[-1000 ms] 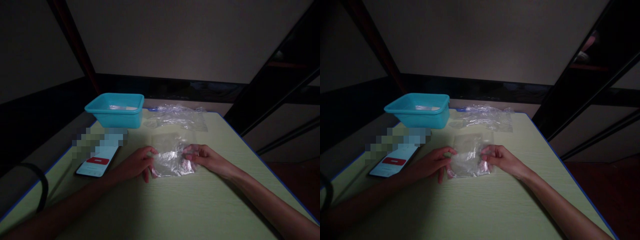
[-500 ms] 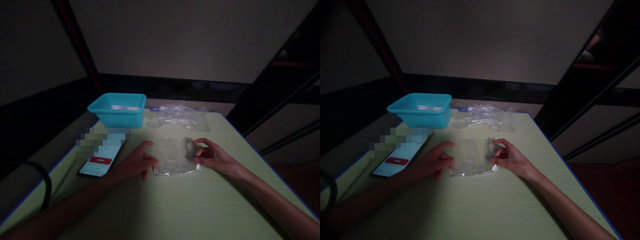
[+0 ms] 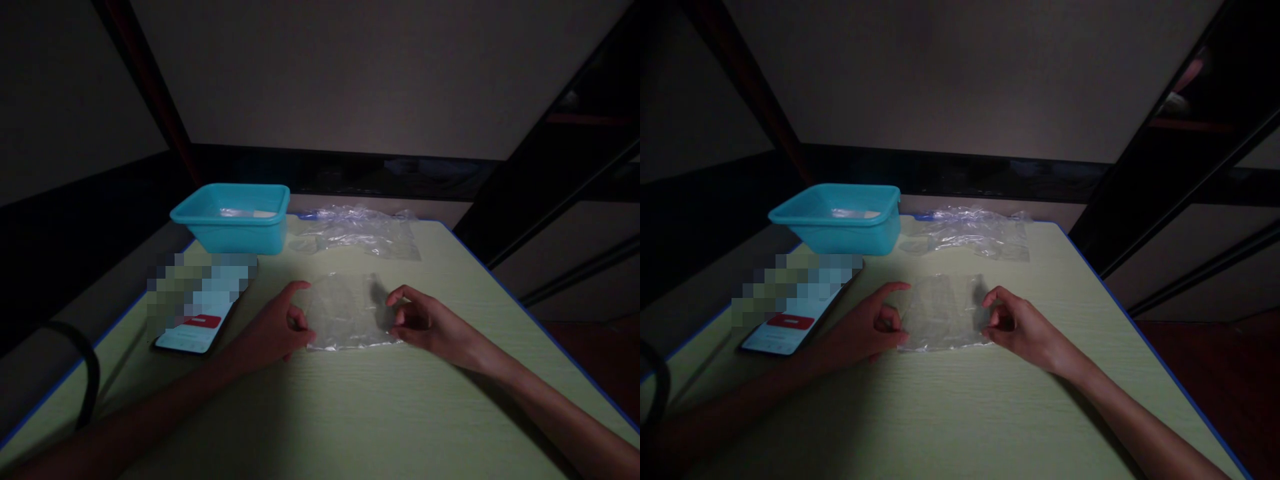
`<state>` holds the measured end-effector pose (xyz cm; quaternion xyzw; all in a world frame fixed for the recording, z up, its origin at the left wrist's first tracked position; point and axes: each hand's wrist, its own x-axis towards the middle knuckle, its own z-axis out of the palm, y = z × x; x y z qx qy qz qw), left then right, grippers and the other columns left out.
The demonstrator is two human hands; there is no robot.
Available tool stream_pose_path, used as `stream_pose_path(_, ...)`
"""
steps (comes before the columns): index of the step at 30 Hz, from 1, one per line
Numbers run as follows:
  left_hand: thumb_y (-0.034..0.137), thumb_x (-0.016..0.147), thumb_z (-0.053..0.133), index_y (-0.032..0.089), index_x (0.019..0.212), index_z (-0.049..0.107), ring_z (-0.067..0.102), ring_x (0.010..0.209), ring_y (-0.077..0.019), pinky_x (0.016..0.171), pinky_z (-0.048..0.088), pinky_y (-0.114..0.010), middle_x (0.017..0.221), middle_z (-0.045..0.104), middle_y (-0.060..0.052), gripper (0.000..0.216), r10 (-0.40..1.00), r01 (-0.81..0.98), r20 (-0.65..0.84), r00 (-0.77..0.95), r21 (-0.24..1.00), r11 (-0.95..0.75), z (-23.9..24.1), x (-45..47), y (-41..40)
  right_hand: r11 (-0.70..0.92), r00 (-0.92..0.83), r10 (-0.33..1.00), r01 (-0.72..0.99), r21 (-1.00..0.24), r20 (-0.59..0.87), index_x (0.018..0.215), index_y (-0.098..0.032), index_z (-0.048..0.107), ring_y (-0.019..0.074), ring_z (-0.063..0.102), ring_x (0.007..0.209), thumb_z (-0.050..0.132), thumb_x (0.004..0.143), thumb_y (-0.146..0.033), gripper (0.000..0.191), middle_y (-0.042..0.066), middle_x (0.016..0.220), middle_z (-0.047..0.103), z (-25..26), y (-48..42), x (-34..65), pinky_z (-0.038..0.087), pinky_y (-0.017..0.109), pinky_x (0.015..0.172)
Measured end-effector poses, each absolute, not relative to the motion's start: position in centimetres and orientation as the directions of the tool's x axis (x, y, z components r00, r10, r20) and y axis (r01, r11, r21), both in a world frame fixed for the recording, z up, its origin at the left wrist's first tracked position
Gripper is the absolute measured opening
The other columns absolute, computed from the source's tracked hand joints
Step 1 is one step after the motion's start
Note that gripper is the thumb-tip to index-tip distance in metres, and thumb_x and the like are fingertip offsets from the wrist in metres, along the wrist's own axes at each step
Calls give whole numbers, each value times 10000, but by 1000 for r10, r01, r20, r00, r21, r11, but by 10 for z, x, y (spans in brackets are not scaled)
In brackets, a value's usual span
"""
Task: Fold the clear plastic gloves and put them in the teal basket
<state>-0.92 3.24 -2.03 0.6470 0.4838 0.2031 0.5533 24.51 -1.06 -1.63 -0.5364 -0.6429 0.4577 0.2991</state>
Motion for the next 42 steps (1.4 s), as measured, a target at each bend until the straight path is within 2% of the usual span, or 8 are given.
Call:
stream_pose_path(8, 93, 594, 578, 165, 1233, 375, 491, 487, -88, 438, 359, -168, 567, 509, 97, 674, 877, 437, -156, 455, 897, -67, -25, -9, 28, 91, -255, 965, 523, -847, -53, 941, -192, 429, 94, 436, 509, 555, 707, -220, 266, -68, 603, 465, -23, -12, 246, 341, 218, 456)
stream_pose_path(14, 88, 625, 549, 153, 1239, 372, 449, 471, -88, 487, 357, -199, 541, 469, 107, 642, 867, 491, -85, 491, 849, -195, -24, -8, 24, 177, -270, 962, 698, -694, -26, 952, -187, 442, 109, 447, 488, 544, 752, -216, 226, -68, 570, 467, -18, -13, 246, 336, 224, 435)
stream_pose_path(17, 102, 649, 532, 170, 1187, 429, 437, 489, -96, 501, 364, -212, 557, 421, 99, 551, 882, 559, -6, 472, 775, -294, -25, -9, 20, 272, -260, 960, 769, -579, 105, 919, -178, 483, 128, 501, 521, 531, 776, -201, 152, -28, 620, 521, -13, -17, 245, 404, 246, 465)
stream_pose_path(20, 135, 677, 532, 168, 1061, 522, 519, 649, -140, 599, 442, -266, 729, 516, 19, 385, 833, 585, 207, 513, 626, -515, -28, -9, 12, 467, -382, 882, 790, -397, 277, 1020, -148, 535, 199, 602, 827, 471, 849, -213, 194, 101, 927, 621, -8, -25, 236, 510, 347, 705)
stream_pose_path(23, 166, 736, 533, 147, 1093, 522, 540, 970, -222, 819, 468, -360, 1051, 561, -100, 358, 627, 459, 342, 700, 458, -762, -30, -8, 5, 634, -590, 772, 744, -213, 237, 1298, -97, 416, 272, 438, 1217, 473, 884, -327, 478, 186, 1317, 476, -10, -34, 224, 393, 461, 982)
stream_pose_path(29, 352, 799, 575, 80, 1375, 243, 246, 1341, -292, 1063, 295, -446, 1441, 289, -211, 718, 402, 330, 159, 902, 345, -879, -31, -9, 1, 673, -686, 728, 713, -198, 4, 1426, -24, 145, 267, 115, 1372, 369, 871, -575, 814, 204, 1484, 130, -23, -43, 219, 227, 451, 1099)
stream_pose_path(35, 477, 841, 502, 99, 1428, 137, 158, 1371, -292, 1097, 220, -458, 1486, 179, -194, 787, 376, 323, 76, 923, 377, -868, -37, -15, 4, 635, -668, 742, 727, -262, -53, 1430, -39, 94, 265, 65, 1374, 332, 852, -628, 859, 186, 1490, 65, -25, -42, 221, 175, 445, 1112)
stream_pose_path(42, 521, 831, 502, 107, 1424, 191, 87, 1381, -302, 1108, 173, -465, 1500, 121, -173, 787, 381, 352, 7, 925, 363, -863, -34, -17, 2, 600, -648, 751, 749, -282, -126, 1442, -108, 98, 276, 39, 1373, 335, 844, -638, 833, 145, 1500, 31, -22, -42, 221, 143, 472, 1113)
